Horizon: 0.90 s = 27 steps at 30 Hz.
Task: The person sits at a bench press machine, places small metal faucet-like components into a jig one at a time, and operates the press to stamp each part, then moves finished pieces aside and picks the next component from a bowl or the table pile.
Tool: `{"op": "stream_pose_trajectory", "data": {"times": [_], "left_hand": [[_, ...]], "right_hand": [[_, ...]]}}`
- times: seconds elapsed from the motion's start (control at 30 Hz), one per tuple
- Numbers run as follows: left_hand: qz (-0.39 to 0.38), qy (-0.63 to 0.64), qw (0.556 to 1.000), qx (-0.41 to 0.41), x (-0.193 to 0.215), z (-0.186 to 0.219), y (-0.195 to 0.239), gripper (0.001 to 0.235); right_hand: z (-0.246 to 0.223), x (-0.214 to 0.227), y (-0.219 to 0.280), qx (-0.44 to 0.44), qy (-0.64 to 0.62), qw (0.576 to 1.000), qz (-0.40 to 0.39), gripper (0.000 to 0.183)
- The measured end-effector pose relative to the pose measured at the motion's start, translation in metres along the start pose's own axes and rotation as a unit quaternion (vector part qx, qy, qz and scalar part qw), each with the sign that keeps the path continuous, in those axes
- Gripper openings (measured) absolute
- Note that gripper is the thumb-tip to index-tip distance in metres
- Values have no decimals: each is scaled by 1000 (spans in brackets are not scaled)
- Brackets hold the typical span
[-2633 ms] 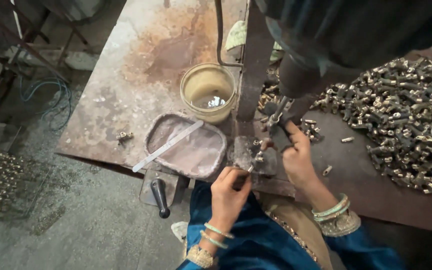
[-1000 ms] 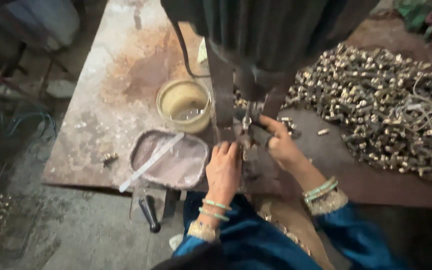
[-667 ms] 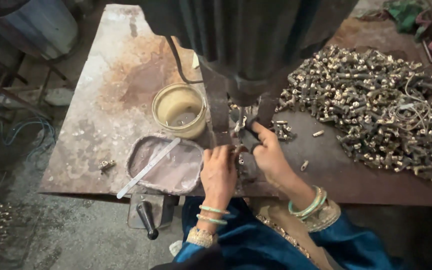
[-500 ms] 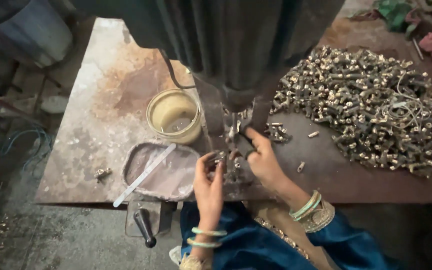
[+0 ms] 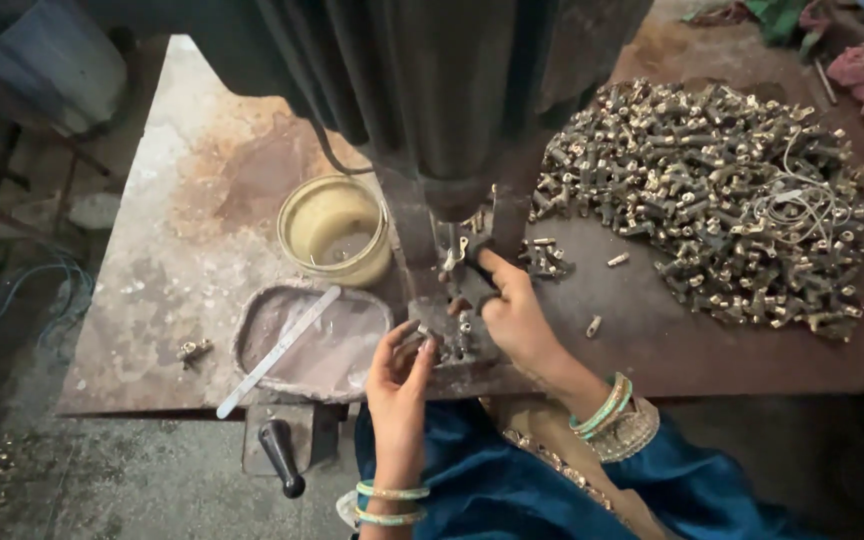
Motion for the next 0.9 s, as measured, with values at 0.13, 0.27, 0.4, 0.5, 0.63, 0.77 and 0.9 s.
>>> {"op": "stream_pose_trajectory", "data": {"times": [0.13,0.27,0.4,0.5,0.63,0.77,0.9], "left_hand": [[-2,15,1000,2,-5,9,0,38],[3,-10,1000,29,-4,9,4,40],[4,19,1000,13,-4,11,3,40],[9,14,999,35,-5,13,4,39],[9,12,999,36,-6,11,-1,41],[2,-4,1000,19,-4,11,2,41],[15,4,999,35,0,4,4,41]], "right_hand": [[3,3,-3,17,47,998,-26,50],[3,5,-4,26,66,997,-26,54],[4,1,-3,52,44,996,-55,56],[2,3,-2,1,42,999,-18,46],[3,2,-4,17,23,999,-46,62],[3,3,-3,2,24,999,-48,45],[4,2,1,18,43,998,-31,56]]}}
Point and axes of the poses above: each hand's wrist, its own y-axis away from the middle knuckle, its own x-axis out of the back of the hand, z = x × y, the point moved 8 cm from there along -y, towards the middle knuckle, and after that the axes turned 6 degrees about -x, right-handed, at the moved point
